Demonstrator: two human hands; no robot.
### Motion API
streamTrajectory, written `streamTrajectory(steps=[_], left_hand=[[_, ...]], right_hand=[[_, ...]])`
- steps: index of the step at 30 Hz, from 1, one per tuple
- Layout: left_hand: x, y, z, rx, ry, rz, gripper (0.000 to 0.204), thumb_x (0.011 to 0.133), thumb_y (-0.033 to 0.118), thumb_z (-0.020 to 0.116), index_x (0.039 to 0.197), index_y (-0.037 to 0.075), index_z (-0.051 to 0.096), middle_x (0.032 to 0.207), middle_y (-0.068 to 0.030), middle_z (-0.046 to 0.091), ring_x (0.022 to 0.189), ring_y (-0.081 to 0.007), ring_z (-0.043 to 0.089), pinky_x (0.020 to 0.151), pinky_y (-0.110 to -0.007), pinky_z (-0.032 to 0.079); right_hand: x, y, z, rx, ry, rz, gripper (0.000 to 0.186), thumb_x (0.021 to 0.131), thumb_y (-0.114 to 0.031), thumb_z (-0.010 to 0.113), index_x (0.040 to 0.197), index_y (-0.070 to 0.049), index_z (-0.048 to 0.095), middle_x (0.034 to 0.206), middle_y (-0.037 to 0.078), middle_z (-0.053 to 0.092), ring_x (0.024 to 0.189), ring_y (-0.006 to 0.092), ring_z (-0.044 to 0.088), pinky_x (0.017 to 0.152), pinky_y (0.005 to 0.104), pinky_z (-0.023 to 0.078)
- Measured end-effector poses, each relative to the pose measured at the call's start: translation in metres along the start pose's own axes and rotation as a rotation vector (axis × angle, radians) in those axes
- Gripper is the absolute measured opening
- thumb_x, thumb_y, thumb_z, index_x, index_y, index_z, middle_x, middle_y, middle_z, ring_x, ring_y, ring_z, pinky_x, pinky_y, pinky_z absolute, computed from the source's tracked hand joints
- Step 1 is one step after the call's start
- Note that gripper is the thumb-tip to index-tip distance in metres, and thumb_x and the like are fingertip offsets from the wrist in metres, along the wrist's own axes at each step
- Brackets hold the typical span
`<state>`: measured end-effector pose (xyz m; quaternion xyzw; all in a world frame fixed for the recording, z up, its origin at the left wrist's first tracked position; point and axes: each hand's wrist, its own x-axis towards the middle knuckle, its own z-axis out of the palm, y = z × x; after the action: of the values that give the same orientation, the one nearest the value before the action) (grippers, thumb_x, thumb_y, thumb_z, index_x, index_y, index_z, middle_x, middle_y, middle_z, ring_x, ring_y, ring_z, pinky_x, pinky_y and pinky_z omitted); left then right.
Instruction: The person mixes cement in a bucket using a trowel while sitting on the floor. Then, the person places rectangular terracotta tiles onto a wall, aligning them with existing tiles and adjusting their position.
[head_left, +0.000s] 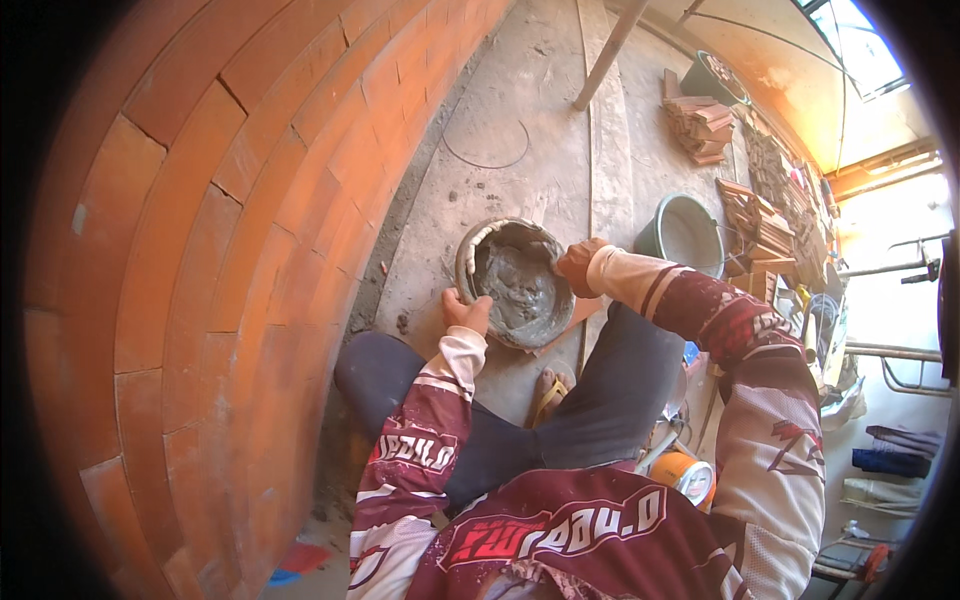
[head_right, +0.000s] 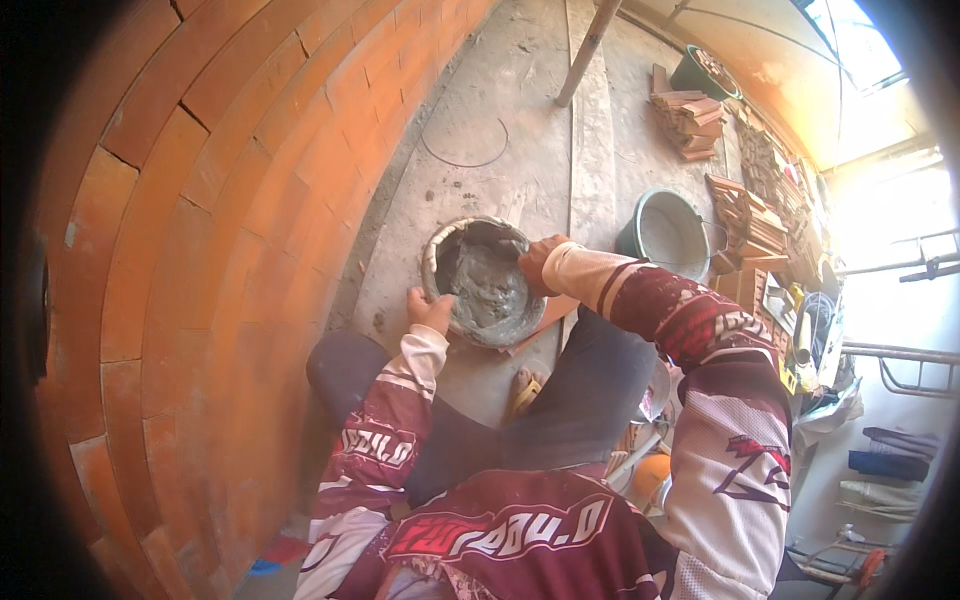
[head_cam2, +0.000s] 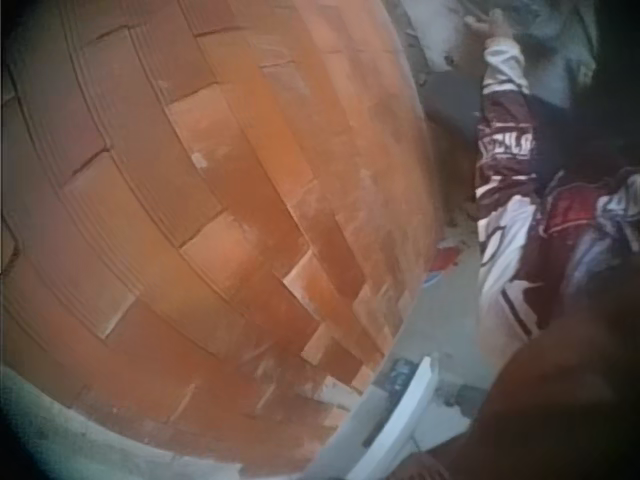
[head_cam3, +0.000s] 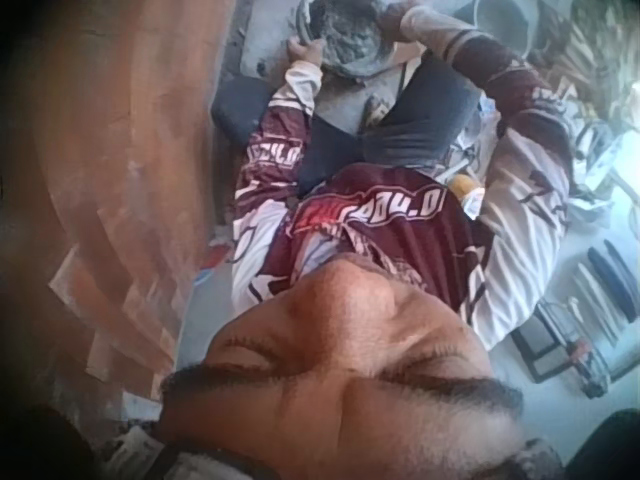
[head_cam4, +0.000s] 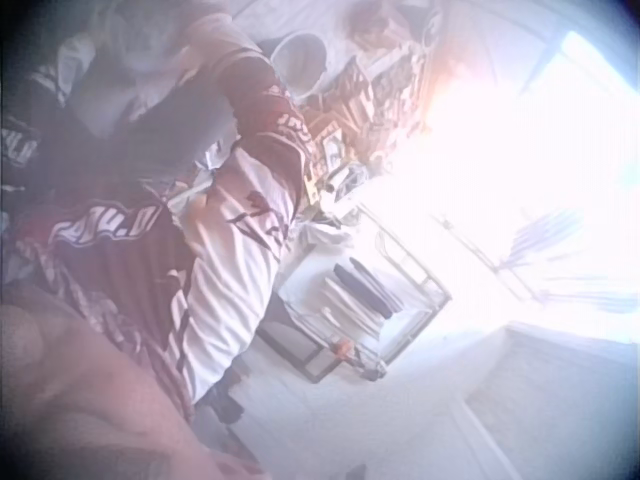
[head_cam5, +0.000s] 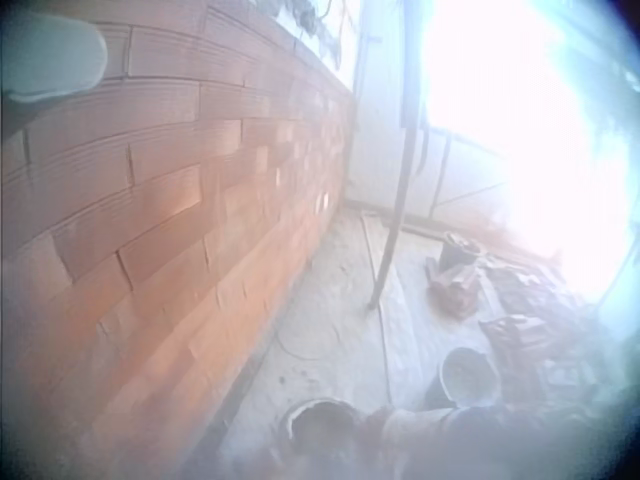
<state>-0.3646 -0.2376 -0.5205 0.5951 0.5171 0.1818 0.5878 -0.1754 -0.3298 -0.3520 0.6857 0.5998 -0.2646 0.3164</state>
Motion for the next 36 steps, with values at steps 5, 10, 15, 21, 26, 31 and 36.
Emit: streamTrajectory(steps=[5, 10, 15, 21, 26, 31, 36], left_hand=[[-0.001, 0.001, 0.004, -0.130, 0.022, -0.062, 0.042, 0.063, 0.015, 0.068, 0.098, -0.001, 0.051, 0.092, -0.0160, 0.059, 0.085, -0.0292, 0.059, 0.081, -0.038, 0.046], [0.002, -0.003, 0.004, -0.130, 0.026, -0.080, 0.041, 0.064, 0.014, 0.067, 0.099, -0.001, 0.051, 0.093, -0.0161, 0.059, 0.086, -0.0295, 0.059, 0.082, -0.038, 0.045], [0.000, -0.002, 0.003, -0.065, -0.022, -0.051, 0.040, 0.065, 0.014, 0.065, 0.099, 0.000, 0.050, 0.095, -0.0165, 0.058, 0.089, -0.0308, 0.058, 0.083, -0.039, 0.045], [-0.002, -0.008, -0.002, -0.109, -0.012, 0.016, 0.038, 0.066, 0.013, 0.063, 0.098, 0.000, 0.049, 0.092, -0.0150, 0.056, 0.084, -0.0279, 0.056, 0.081, -0.037, 0.044], [-0.008, 0.000, -0.002, -0.243, -0.051, 0.057, 0.032, 0.069, 0.006, 0.060, 0.097, -0.002, 0.047, 0.090, -0.0116, 0.054, 0.081, -0.0191, 0.053, 0.077, -0.033, 0.045], [-0.004, -0.007, -0.002, -0.354, -0.056, 0.006, 0.030, 0.068, 0.003, 0.059, 0.095, -0.002, 0.046, 0.087, -0.0089, 0.054, 0.073, -0.0137, 0.050, 0.069, -0.029, 0.045], [0.002, -0.012, -0.004, -0.246, -0.074, -0.018, 0.028, 0.067, 0.004, 0.060, 0.092, -0.003, 0.047, 0.083, -0.0075, 0.053, 0.071, -0.0134, 0.049, 0.065, -0.030, 0.045]], right_hand=[[0.021, 0.010, 0.040, 0.592, -0.351, 0.106, 0.026, 0.082, -0.026, 0.051, 0.086, -0.004, 0.065, 0.065, 0.010, 0.060, 0.058, 0.0237, 0.063, 0.054, 0.0375, 0.052], [-0.005, -0.003, 0.061, 1.117, -0.340, 0.129, 0.028, 0.082, -0.027, 0.055, 0.077, -0.001, 0.064, 0.056, 0.007, 0.055, 0.044, 0.0157, 0.055, 0.039, 0.0307, 0.044], [-0.018, -0.033, 0.082, 1.800, -0.279, 0.305, 0.024, 0.080, -0.022, 0.058, 0.082, 0.002, 0.060, 0.060, 0.006, 0.053, 0.039, 0.0101, 0.047, 0.032, 0.0245, 0.033], [-0.006, -0.068, 0.119, 2.535, -0.345, 0.143, 0.027, 0.086, -0.020, 0.053, 0.101, 0.002, 0.051, 0.068, 0.005, 0.054, 0.041, 0.0089, 0.044, 0.033, 0.0210, 0.031], [0.024, -0.093, 0.118, 3.157, -0.407, -0.130, 0.027, 0.087, -0.022, 0.051, 0.101, 0.001, 0.048, 0.068, 0.003, 0.052, 0.042, 0.0090, 0.044, 0.035, 0.0201, 0.033], [0.034, -0.106, 0.125, 3.595, -0.452, -0.559, 0.037, 0.088, -0.022, 0.049, 0.110, 0.007, 0.046, 0.071, 0.004, 0.053, 0.046, 0.0097, 0.047, 0.040, 0.0234, 0.036], [0.023, -0.092, 0.132, 3.723, -0.285, -0.831, 0.048, 0.092, -0.026, 0.043, 0.120, 0.013, 0.040, 0.074, 0.005, 0.050, 0.048, 0.0093, 0.046, 0.043, 0.0241, 0.036]])
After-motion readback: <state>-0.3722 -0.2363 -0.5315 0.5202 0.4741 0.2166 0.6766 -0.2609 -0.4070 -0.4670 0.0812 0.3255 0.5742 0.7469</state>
